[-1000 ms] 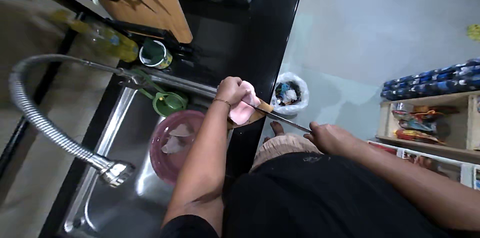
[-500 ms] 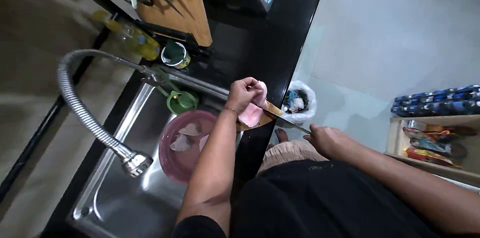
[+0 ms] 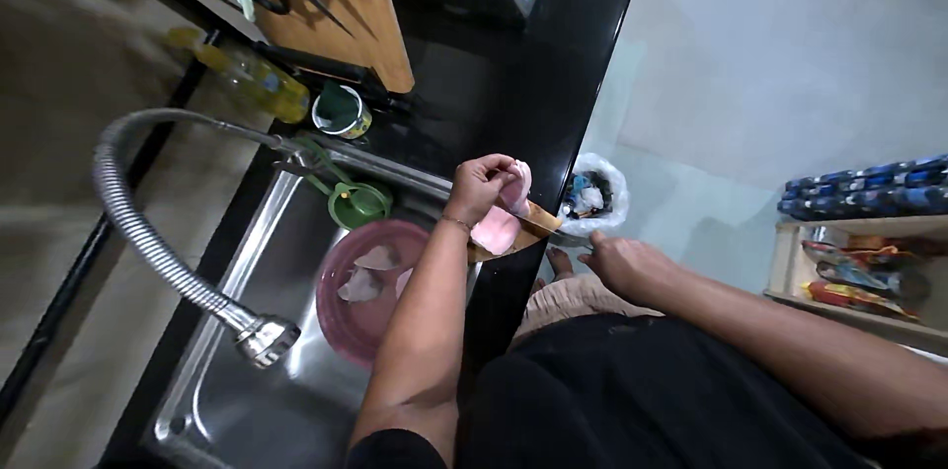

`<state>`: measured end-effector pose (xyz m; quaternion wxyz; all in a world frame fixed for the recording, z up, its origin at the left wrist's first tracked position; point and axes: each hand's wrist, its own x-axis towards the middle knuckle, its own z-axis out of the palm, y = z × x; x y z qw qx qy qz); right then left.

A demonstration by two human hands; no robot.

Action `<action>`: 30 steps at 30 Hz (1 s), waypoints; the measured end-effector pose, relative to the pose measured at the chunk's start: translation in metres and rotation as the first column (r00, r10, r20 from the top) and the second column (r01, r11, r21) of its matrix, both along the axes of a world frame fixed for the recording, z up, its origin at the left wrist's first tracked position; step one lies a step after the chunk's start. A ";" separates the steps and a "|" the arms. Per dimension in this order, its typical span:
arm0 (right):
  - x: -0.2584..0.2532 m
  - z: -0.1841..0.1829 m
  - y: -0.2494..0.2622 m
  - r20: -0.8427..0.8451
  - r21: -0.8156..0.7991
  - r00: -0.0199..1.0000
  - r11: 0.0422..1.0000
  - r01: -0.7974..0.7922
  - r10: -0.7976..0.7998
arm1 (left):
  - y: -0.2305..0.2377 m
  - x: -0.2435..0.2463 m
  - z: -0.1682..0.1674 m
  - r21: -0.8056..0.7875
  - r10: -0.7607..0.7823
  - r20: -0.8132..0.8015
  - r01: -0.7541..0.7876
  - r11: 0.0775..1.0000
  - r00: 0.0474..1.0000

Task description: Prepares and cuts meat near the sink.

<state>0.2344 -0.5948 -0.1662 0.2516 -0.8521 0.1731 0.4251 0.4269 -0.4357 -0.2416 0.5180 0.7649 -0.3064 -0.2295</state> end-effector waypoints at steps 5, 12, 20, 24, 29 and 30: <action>0.031 -0.007 0.018 0.024 0.015 1.000 1.000 -0.001 0.001 | 0.005 -0.002 -0.002 -0.207 0.205 0.068 -0.187 0.960 0.976; -0.002 -0.020 -0.018 0.070 -0.014 0.997 1.000 -0.015 0.016 | 0.082 -0.009 0.019 -0.327 0.656 -0.125 -0.655 0.681 0.745; -0.037 -0.026 -0.035 0.332 -0.064 0.943 0.997 0.036 -0.013 | 0.240 -0.055 -0.049 0.453 0.761 0.144 -0.726 0.517 0.632; -0.033 -0.024 -0.028 0.331 -0.075 0.943 0.997 0.008 0.018 | 0.274 -0.067 -0.085 0.739 0.736 0.115 -0.553 0.385 0.667; -0.031 -0.023 -0.019 0.317 -0.011 0.947 0.999 0.049 -0.043 | 0.238 -0.062 -0.057 0.707 0.719 0.132 -0.573 0.415 0.683; -0.033 -0.025 -0.018 0.309 0.020 0.948 0.997 0.070 -0.073 | 0.223 -0.063 -0.045 0.636 0.697 0.124 -0.596 0.491 0.706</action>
